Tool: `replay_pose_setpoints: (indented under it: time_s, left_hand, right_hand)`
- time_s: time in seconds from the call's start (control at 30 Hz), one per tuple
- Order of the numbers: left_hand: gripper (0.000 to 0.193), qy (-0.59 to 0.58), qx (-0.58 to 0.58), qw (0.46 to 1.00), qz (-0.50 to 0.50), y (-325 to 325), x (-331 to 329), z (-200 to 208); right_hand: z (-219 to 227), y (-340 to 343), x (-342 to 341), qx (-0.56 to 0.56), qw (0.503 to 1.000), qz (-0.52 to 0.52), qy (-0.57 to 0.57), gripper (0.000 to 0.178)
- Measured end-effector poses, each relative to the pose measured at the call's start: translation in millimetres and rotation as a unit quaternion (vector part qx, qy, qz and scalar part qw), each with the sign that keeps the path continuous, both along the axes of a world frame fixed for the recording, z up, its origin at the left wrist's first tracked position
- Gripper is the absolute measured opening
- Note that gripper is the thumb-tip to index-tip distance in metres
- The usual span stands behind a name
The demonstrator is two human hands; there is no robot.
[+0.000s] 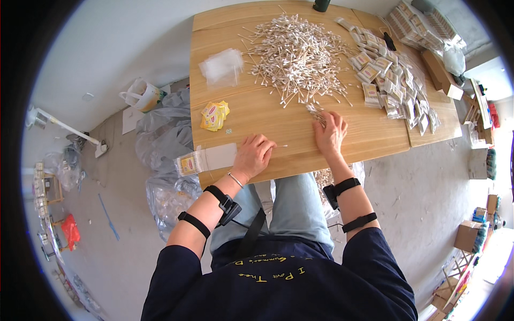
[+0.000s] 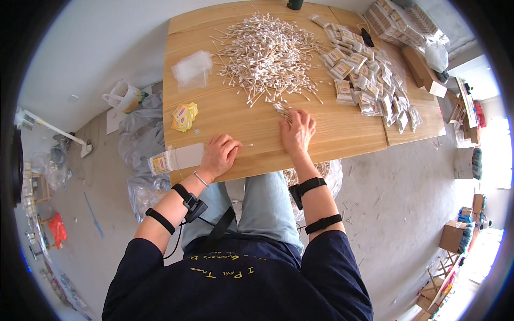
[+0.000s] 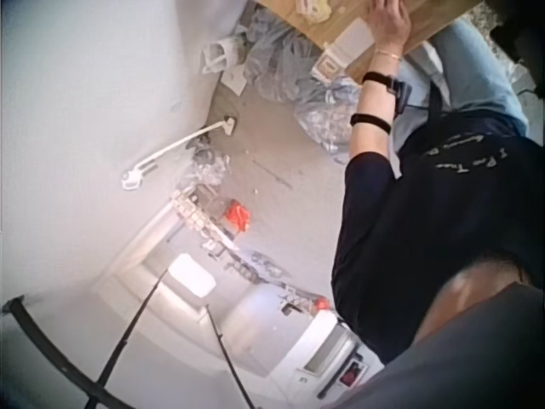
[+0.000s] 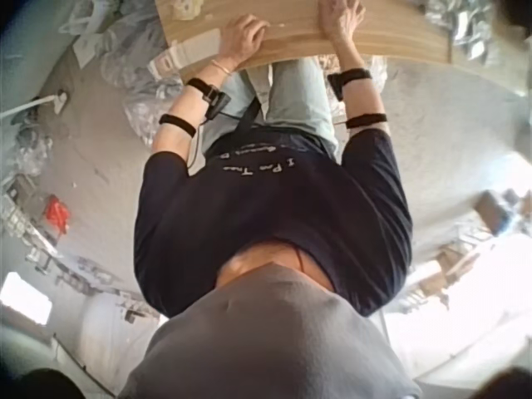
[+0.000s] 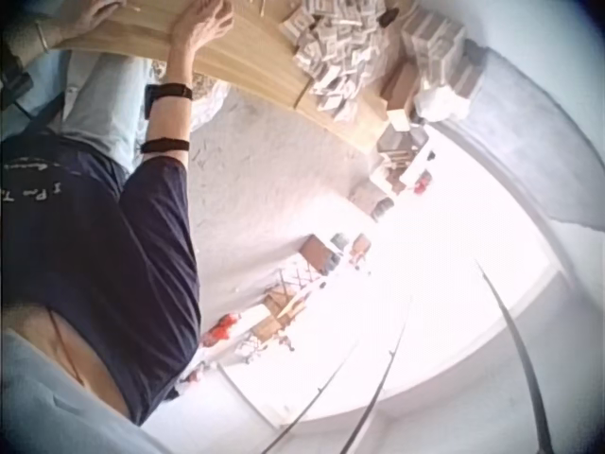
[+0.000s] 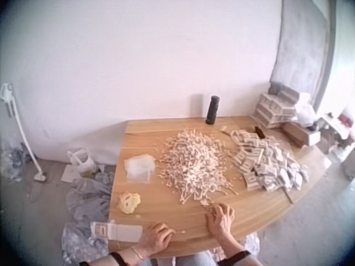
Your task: Picking up cotton swabs from a pile and placing them into small clear plastic bags.
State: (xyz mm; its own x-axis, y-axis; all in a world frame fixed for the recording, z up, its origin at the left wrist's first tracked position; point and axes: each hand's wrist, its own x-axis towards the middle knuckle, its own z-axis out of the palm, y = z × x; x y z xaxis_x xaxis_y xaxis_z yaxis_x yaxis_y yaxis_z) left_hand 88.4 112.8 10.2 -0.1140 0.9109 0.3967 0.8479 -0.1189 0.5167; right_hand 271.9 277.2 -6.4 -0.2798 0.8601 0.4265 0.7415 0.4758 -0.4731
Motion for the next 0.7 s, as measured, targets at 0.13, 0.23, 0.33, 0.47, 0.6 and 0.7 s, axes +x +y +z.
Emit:
replay_pose_setpoints:
  time_s: [0.13, 0.23, 0.33, 0.47, 0.6, 0.7]
  left_hand:
    - [0.007, 0.016, 0.004, 1.000, -0.003, -2, -1, -2]
    - [0.012, 0.027, -0.008, 1.000, -0.005, -3, -2, -5]
    - [0.022, 0.007, 0.004, 1.000, 0.006, -5, -2, -4]
    - [0.031, 0.018, 0.042, 0.991, 0.129, -3, 4, 2]
    - [0.035, 0.056, -0.016, 0.994, 0.089, -2, 1, -1]
    - [0.034, 0.038, -0.026, 0.996, 0.077, -3, 1, -3]
  right_hand:
    - [-9, -33, -29, -0.044, 0.996, 0.076, 0.025, 0.024]
    - [-6, -54, -50, -0.042, 0.982, 0.180, 0.046, 0.022]
    - [0, -68, -62, -0.032, 0.973, 0.223, 0.047, 0.022]
    - [3, -62, -60, -0.061, 0.965, 0.253, 0.028, 0.025]
    - [10, -39, -63, -0.058, 0.968, 0.243, -0.015, 0.027]
    - [7, -14, -54, -0.056, 0.981, 0.185, -0.014, 0.029]
